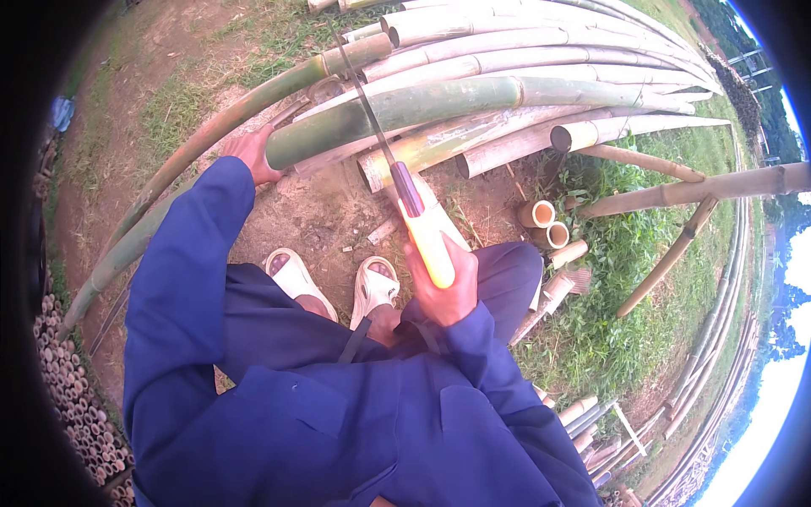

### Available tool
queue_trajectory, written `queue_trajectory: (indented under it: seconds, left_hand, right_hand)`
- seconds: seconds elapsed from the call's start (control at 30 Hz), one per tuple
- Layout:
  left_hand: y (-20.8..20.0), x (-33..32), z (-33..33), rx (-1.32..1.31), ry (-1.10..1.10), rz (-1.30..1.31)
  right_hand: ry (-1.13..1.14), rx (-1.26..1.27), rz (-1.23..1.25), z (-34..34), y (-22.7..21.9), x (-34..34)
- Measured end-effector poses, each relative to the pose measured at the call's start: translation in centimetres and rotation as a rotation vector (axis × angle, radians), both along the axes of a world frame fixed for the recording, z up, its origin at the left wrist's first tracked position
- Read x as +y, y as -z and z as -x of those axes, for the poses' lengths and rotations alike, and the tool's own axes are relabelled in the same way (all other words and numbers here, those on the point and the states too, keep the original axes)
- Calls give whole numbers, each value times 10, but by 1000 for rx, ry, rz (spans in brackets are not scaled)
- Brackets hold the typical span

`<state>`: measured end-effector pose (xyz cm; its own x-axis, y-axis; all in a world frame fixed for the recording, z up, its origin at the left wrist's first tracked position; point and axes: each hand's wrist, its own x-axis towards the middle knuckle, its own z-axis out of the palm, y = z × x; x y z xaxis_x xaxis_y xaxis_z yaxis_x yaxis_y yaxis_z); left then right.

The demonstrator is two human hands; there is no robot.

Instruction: The person uses a hand saw to cut a long bamboo pole into shorter sections. They position the pole on a makeshift stand, saw through it, and then move the cut pieces aside.

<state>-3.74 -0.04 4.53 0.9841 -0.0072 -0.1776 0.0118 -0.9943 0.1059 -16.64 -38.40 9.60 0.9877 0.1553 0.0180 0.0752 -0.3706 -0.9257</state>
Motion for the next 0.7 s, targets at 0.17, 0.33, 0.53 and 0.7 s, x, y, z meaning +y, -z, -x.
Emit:
queue_trajectory:
  seconds: [0.17, 0.33, 0.53, 0.7]
  left_hand:
    - [1, 2, 5, -38, -5, 3]
    - [7, 6, 2, -40, -21, 13]
    - [-7, -5, 4, -12, -17, -5]
    - [2, -4, 3, -66, -3, -28]
  right_hand:
    - [-50, -100, -11, -3, 14, 3]
    - [-82, -98, 25, 17, 15, -8]
    - [-49, -57, -71, -35, 15, 25]
    - [-41, -49, 43, 43, 9, -24]
